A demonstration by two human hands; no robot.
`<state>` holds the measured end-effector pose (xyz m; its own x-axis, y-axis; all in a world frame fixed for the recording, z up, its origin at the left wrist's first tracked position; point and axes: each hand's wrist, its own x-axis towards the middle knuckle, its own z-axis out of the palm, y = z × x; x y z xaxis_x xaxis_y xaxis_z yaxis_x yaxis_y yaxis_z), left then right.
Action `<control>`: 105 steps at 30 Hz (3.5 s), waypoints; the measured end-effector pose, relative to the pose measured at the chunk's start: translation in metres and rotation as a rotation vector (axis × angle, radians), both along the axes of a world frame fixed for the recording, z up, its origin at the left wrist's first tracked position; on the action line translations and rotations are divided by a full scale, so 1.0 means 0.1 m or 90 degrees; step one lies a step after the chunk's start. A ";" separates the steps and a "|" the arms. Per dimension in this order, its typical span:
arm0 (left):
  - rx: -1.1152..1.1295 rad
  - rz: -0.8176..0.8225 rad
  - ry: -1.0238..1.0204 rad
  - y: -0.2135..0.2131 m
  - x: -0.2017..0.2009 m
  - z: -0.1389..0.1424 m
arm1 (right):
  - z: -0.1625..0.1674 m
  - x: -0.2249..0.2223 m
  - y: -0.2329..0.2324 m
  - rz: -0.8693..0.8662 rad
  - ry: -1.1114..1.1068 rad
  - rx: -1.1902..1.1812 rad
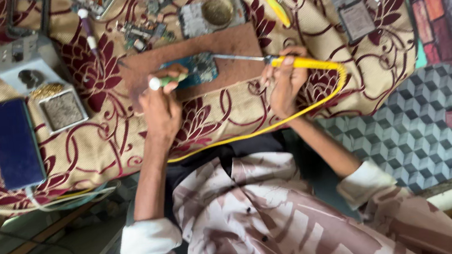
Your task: The person uses a soldering iron and solder wire to work on a small blue circuit board placed on a wooden board. They repeatedly apply the soldering iron to different points on the board while feeding solder with the other hand.
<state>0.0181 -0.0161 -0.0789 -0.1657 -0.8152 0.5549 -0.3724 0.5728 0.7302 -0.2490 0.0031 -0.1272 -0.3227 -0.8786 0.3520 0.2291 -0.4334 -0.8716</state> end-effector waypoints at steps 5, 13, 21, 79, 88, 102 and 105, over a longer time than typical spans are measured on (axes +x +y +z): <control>-0.005 -0.016 -0.014 0.01 0.00 0.01 | -0.03 0.04 -0.02 -0.011 0.000 0.032; -0.036 -0.001 -0.010 -0.01 -0.02 -0.06 | 0.00 0.07 0.06 0.003 0.080 -0.012; 0.041 0.006 -0.007 -0.03 0.00 -0.15 | 0.02 0.06 0.09 -0.024 0.085 0.029; 0.028 -0.012 0.042 -0.01 -0.05 -0.05 | 0.01 -0.03 0.13 -0.015 0.169 -0.014; 0.024 -0.004 0.039 -0.05 -0.07 -0.13 | 0.00 -0.02 0.13 -0.032 0.155 -0.022; 0.035 -0.005 0.032 -0.05 -0.07 -0.02 | -0.02 -0.02 0.19 -0.052 0.185 -0.042; 0.037 -0.007 0.033 -0.04 -0.06 -0.01 | -0.02 -0.02 0.20 -0.044 0.195 -0.034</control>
<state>0.0124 -0.0201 -0.0802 -0.1472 -0.8449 0.5143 -0.3273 0.5323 0.7807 -0.2511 0.0229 -0.1290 -0.2528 -0.8358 0.4873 -0.0713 -0.4862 -0.8709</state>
